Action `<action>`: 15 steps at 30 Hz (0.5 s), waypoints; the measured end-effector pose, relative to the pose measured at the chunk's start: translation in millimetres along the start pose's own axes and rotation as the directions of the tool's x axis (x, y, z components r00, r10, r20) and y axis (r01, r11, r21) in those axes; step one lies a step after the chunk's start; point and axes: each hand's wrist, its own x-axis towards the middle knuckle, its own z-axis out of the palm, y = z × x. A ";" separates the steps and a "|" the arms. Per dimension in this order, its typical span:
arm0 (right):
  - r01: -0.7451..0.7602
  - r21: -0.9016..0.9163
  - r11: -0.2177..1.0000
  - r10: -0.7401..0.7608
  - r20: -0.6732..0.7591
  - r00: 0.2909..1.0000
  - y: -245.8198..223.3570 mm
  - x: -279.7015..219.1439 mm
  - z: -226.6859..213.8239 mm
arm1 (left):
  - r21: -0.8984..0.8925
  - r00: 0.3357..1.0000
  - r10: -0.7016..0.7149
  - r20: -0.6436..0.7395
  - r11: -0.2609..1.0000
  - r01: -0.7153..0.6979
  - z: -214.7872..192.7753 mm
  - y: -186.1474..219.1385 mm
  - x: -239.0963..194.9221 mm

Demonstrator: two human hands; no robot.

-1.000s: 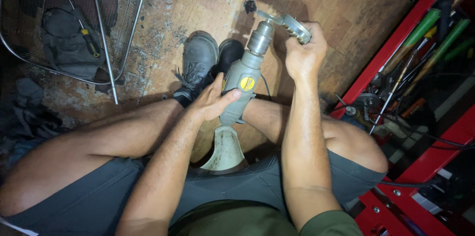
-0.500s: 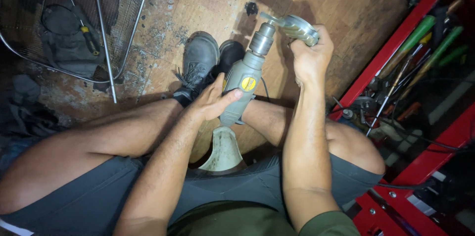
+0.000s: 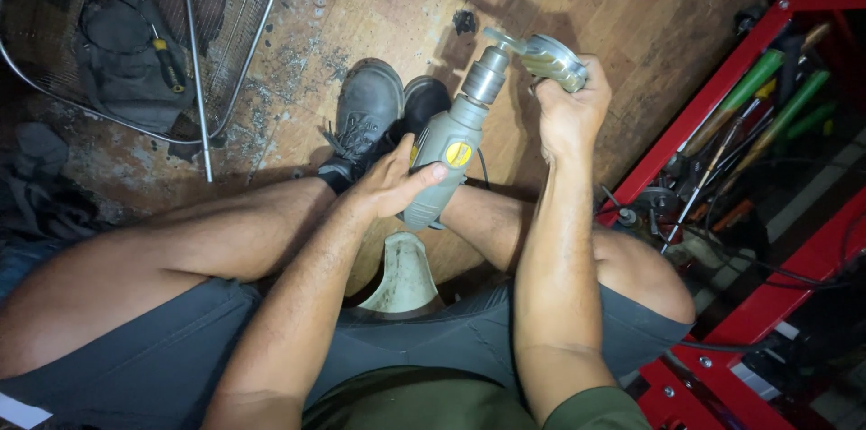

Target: Cleaning a metal engine component using a right-angle die grinder, cleaning spray, and a rag.

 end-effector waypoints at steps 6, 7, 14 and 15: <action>0.028 -0.121 0.992 -0.030 -0.019 0.999 23.6 6.2 -3.3 | 0.015 1.000 -0.003 0.007 1.000 0.002 -1.8 3.1 -1.6; 0.028 -0.121 0.992 -0.030 -0.019 0.999 27.5 7.5 -2.8 | 0.015 1.000 -0.002 0.007 1.000 0.002 -1.8 0.4 0.6; -0.140 0.314 0.939 0.131 0.050 0.990 -17.8 -8.0 2.0 | 0.044 1.000 -0.018 0.002 0.999 0.017 -0.1 -5.7 5.4; -0.185 0.426 0.885 0.160 0.093 0.983 -18.9 -9.7 2.2 | 0.052 1.000 -0.026 -0.006 0.998 0.026 1.2 -11.2 9.6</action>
